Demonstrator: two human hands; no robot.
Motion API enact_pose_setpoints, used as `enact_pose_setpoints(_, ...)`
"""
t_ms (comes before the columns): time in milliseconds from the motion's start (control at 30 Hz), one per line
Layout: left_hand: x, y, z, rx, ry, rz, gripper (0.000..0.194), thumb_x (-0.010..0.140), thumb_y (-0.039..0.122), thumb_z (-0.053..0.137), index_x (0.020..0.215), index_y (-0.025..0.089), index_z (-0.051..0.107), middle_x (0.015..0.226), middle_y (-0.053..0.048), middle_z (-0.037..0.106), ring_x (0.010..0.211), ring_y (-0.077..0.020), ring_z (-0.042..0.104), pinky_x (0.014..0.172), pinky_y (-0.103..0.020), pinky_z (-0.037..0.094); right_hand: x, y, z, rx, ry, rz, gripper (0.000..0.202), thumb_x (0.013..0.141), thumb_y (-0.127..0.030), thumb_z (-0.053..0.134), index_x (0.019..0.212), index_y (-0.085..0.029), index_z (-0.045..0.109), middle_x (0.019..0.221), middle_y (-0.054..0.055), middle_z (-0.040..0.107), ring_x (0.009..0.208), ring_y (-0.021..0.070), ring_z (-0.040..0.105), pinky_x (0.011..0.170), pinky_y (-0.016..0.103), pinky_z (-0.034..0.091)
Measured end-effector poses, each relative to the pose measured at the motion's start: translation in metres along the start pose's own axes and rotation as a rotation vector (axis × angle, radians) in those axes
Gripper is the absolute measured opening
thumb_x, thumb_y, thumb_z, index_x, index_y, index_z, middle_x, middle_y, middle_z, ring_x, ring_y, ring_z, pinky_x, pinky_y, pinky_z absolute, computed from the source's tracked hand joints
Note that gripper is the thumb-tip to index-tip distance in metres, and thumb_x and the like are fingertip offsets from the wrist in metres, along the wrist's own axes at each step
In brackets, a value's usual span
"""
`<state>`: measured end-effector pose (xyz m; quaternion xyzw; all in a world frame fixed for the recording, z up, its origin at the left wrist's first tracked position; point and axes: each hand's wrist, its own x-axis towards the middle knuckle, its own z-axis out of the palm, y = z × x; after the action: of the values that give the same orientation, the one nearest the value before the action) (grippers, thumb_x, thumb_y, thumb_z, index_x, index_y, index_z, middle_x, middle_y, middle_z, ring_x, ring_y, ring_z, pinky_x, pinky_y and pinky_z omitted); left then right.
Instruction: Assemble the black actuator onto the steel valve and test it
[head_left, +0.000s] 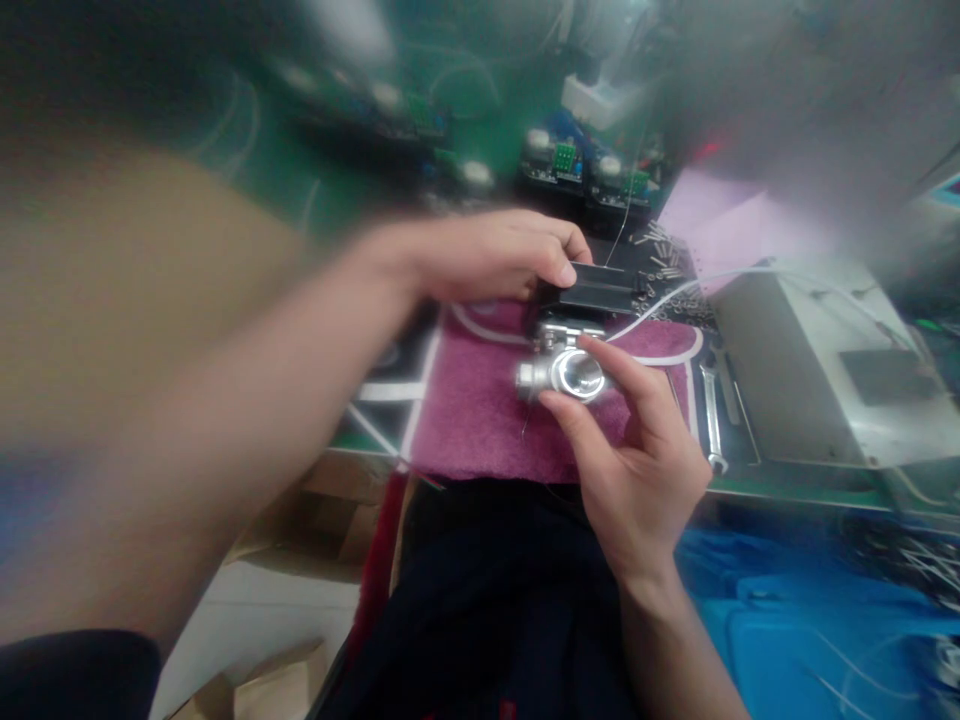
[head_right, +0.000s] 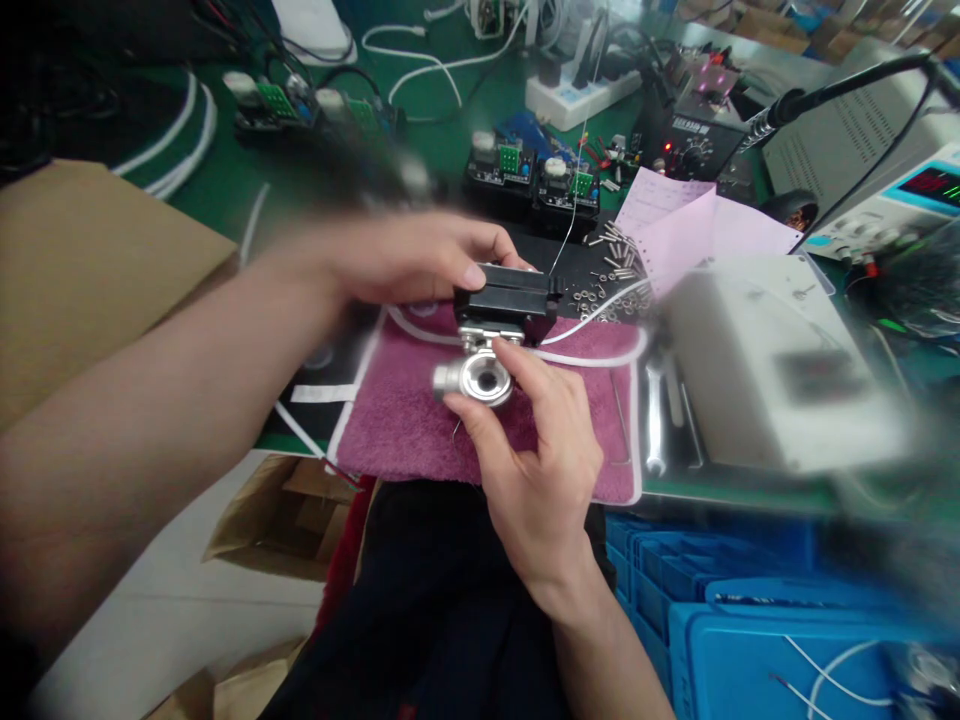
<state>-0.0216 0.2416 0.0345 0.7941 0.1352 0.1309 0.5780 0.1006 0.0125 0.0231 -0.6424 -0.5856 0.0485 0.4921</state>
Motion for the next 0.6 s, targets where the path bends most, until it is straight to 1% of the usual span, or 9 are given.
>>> enact_pose_setpoints(67, 0.0, 0.002, 0.002, -0.127, -0.027, -0.062, 0.029, 0.084, 0.034, 0.059, 0.111, 0.023, 0.066, 0.112, -0.006, 0.074, 0.104, -0.0235, 0.072, 0.087, -0.035, 0.057, 0.003, -0.001, 0.002, -0.01, 0.013, 0.001, 0.043, 0.089, -0.03, 0.081, 0.131, -0.027, 0.071, 0.121, 0.004, 0.076, 0.109, 0.0223, 0.072, 0.1, 0.041, 0.058)
enact_pose_setpoints(133, 0.0, 0.003, 0.003, -0.197, -0.031, -0.084, 0.029, 0.084, 0.033, 0.058, 0.111, 0.023, 0.064, 0.111, -0.005, 0.073, 0.102, -0.0218, 0.072, 0.085, -0.032, 0.055, 0.005, -0.002, 0.003, -0.01, 0.025, 0.003, 0.043, 0.089, -0.031, 0.082, 0.13, -0.027, 0.071, 0.12, 0.004, 0.076, 0.107, 0.0221, 0.072, 0.099, 0.04, 0.059)
enact_pose_setpoints(233, 0.0, 0.003, 0.004, -0.22, -0.027, -0.083, 0.031, 0.084, 0.034, 0.056, 0.112, 0.023, 0.061, 0.106, -0.002, 0.072, 0.099, -0.0195, 0.072, 0.086, -0.03, 0.053, 0.009, -0.002, 0.003, 0.001, 0.029, 0.019, 0.043, 0.088, -0.032, 0.082, 0.13, -0.028, 0.071, 0.12, 0.004, 0.077, 0.104, 0.022, 0.073, 0.097, 0.039, 0.06)
enact_pose_setpoints(367, 0.0, 0.001, 0.004, -0.23, -0.021, -0.109, 0.033, 0.085, 0.036, 0.054, 0.116, 0.024, 0.06, 0.105, 0.0, 0.07, 0.099, -0.0189, 0.072, 0.088, -0.031, 0.052, 0.011, -0.002, 0.002, 0.019, 0.02, 0.04, 0.042, 0.088, -0.032, 0.082, 0.128, -0.027, 0.072, 0.119, 0.003, 0.077, 0.102, 0.021, 0.073, 0.095, 0.038, 0.06)
enact_pose_setpoints(500, 0.0, -0.001, 0.002, -0.246, -0.044, -0.104, 0.033, 0.085, 0.036, 0.057, 0.116, 0.024, 0.061, 0.111, -0.003, 0.071, 0.102, -0.0194, 0.072, 0.088, -0.031, 0.054, 0.012, -0.002, 0.002, 0.026, 0.018, 0.022, 0.041, 0.088, -0.03, 0.083, 0.127, -0.025, 0.072, 0.116, 0.003, 0.077, 0.101, 0.0196, 0.072, 0.094, 0.037, 0.06)
enact_pose_setpoints(600, 0.0, -0.002, 0.0, -0.223, -0.088, -0.072, 0.035, 0.085, 0.036, 0.058, 0.118, 0.024, 0.062, 0.12, -0.005, 0.071, 0.109, -0.0209, 0.071, 0.092, -0.033, 0.054, 0.009, -0.002, 0.002, 0.039, 0.015, 0.001, 0.041, 0.087, -0.029, 0.083, 0.127, -0.025, 0.072, 0.116, 0.003, 0.077, 0.103, 0.0203, 0.072, 0.095, 0.038, 0.06)
